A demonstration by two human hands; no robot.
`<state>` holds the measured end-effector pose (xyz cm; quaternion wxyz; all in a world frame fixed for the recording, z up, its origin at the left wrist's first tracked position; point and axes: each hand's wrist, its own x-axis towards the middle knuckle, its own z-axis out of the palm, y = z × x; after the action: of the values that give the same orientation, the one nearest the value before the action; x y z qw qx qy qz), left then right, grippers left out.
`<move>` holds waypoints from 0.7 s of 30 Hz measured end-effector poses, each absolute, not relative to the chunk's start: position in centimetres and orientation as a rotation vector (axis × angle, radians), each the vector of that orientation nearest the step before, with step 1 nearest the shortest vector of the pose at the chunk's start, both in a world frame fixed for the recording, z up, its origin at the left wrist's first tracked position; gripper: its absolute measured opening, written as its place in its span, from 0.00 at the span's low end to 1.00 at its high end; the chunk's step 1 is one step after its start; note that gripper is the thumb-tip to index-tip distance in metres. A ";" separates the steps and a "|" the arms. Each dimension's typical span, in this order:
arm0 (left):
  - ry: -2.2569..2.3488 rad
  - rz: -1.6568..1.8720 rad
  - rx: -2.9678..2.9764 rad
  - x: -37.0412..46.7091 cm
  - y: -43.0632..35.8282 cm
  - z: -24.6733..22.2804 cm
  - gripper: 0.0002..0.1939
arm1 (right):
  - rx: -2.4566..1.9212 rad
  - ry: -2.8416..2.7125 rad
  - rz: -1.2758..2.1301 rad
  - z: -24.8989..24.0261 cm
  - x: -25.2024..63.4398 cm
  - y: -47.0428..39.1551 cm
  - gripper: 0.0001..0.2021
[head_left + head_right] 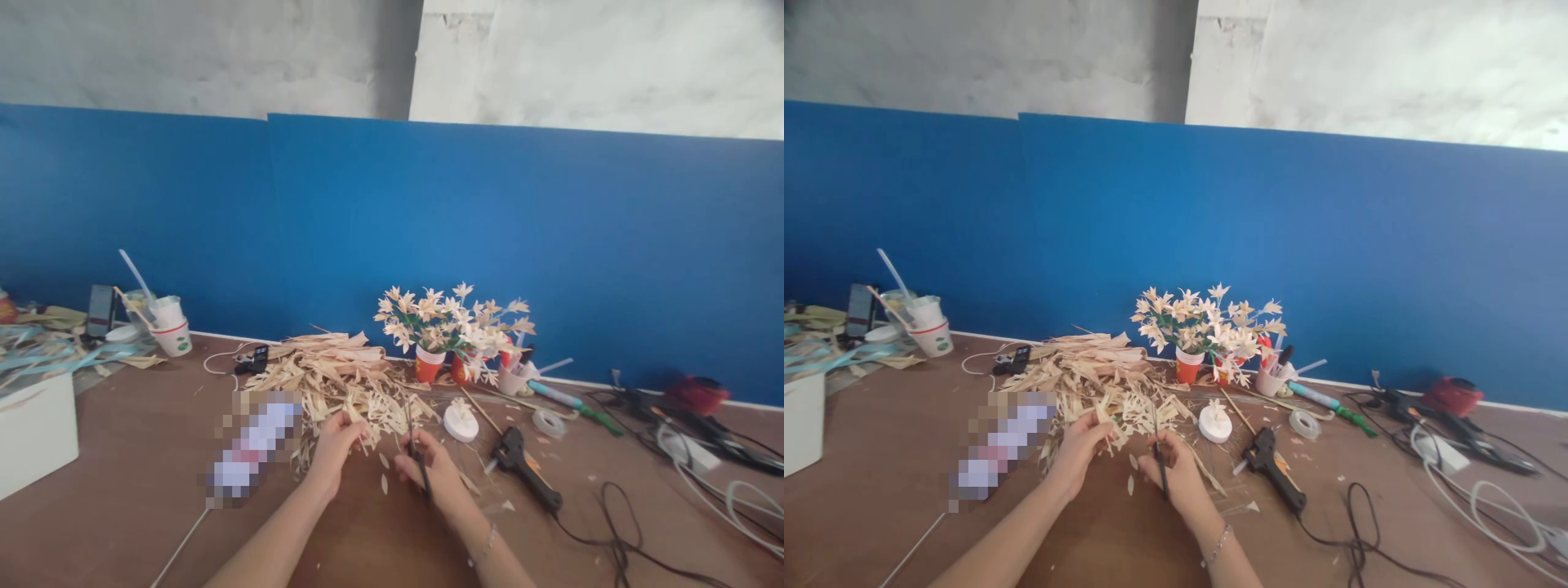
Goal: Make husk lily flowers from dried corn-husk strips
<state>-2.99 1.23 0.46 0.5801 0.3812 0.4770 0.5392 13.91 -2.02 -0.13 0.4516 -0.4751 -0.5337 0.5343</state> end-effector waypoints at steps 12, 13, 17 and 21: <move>0.927 0.957 1.029 -2.3 0.0 1.1 0.10 | -1.093 -1.214 1.367 -0.5 12.6 -2.2 0.19; 0.918 0.942 1.049 -2.4 0.0 1.2 0.11 | -1.112 -1.200 1.373 -0.3 12.7 -2.3 0.19; 0.975 1.001 1.075 -3.1 0.6 1.3 0.12 | -1.174 -1.127 1.317 0.3 13.0 -2.2 0.19; 1.183 1.203 1.132 -4.4 1.7 1.0 0.10 | -1.254 -1.080 1.197 0.3 13.4 -1.9 0.21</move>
<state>-4.36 1.74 1.02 0.5270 0.4734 0.4950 0.5031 13.36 -1.94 0.28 0.5222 -0.5237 -0.4509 0.4997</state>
